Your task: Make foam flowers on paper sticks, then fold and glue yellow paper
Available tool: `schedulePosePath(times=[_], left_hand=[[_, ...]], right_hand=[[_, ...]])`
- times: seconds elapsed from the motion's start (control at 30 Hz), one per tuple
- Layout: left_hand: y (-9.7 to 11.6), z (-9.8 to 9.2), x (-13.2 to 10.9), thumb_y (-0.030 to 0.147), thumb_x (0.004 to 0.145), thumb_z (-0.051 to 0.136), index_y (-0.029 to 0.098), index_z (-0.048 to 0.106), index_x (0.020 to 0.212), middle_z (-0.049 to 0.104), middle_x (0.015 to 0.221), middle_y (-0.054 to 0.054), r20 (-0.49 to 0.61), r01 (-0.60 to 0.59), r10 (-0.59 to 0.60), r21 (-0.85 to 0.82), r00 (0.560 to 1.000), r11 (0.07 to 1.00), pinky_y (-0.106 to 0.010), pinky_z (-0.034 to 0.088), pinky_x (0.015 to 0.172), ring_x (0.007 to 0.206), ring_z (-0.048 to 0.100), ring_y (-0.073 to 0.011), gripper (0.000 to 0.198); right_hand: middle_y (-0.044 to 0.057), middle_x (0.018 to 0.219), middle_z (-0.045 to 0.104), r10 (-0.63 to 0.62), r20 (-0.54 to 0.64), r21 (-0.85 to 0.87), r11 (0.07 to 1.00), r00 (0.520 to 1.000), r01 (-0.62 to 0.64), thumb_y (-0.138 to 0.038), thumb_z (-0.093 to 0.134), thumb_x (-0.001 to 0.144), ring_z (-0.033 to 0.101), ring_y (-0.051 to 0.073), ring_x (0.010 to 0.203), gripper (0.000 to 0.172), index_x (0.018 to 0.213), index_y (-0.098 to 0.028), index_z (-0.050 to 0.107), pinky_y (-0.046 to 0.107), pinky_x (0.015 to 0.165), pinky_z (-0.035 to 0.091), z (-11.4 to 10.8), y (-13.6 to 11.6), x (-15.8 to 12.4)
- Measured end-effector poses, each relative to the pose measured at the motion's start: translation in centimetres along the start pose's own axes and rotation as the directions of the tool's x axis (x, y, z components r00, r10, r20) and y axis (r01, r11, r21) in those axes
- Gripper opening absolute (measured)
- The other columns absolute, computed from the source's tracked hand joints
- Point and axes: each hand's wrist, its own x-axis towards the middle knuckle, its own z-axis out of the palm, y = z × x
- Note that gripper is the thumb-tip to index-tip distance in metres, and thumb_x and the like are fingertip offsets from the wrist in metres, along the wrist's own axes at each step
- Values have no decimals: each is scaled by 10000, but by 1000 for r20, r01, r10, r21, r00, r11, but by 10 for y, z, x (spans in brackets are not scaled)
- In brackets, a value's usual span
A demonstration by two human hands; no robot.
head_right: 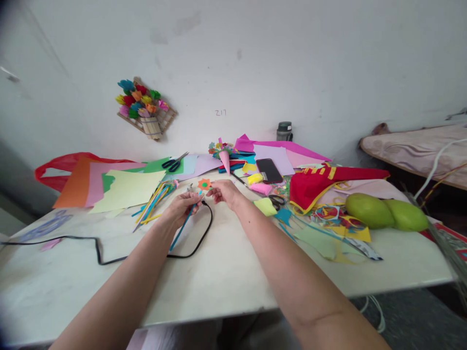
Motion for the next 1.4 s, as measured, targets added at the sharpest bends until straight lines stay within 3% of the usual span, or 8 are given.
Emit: schedulePosePath(times=[0.2,0.47,0.87,1.4], left_hand=[[1,2,-2,261,539,733,121,565,731,584,499,0,68,-9,4,67,998,998,-166,282,328,342,442,-54,291],[1,4,-3,328,598,700,123,581,789,599,522,-11,148,-29,17,84,989,996,-171,281,321,334,431,-53,305],[2,5,-5,351,594,700,126,543,654,593,532,-7,158,-102,84,109,984,989,-177,290,328,348,437,-51,281],[3,11,-5,471,670,608,156,452,613,539,494,15,147,-136,111,177,983,975,-174,257,312,341,409,-43,356]], right_hand=[[18,490,570,21,-63,-57,998,998,-25,-363,529,779,423,72,346,269,711,-108,583,205,346,342,0,0,-2],[-35,428,488,45,-18,-39,998,999,-45,-289,597,722,380,51,330,181,654,-122,576,183,331,273,0,3,-3],[-53,436,442,219,141,142,961,966,-238,-222,507,779,291,30,322,93,734,-145,536,154,341,220,1,-4,-9],[-64,423,423,264,125,208,935,956,-286,-235,514,783,256,11,306,139,683,-141,492,130,328,169,5,-4,-9]])
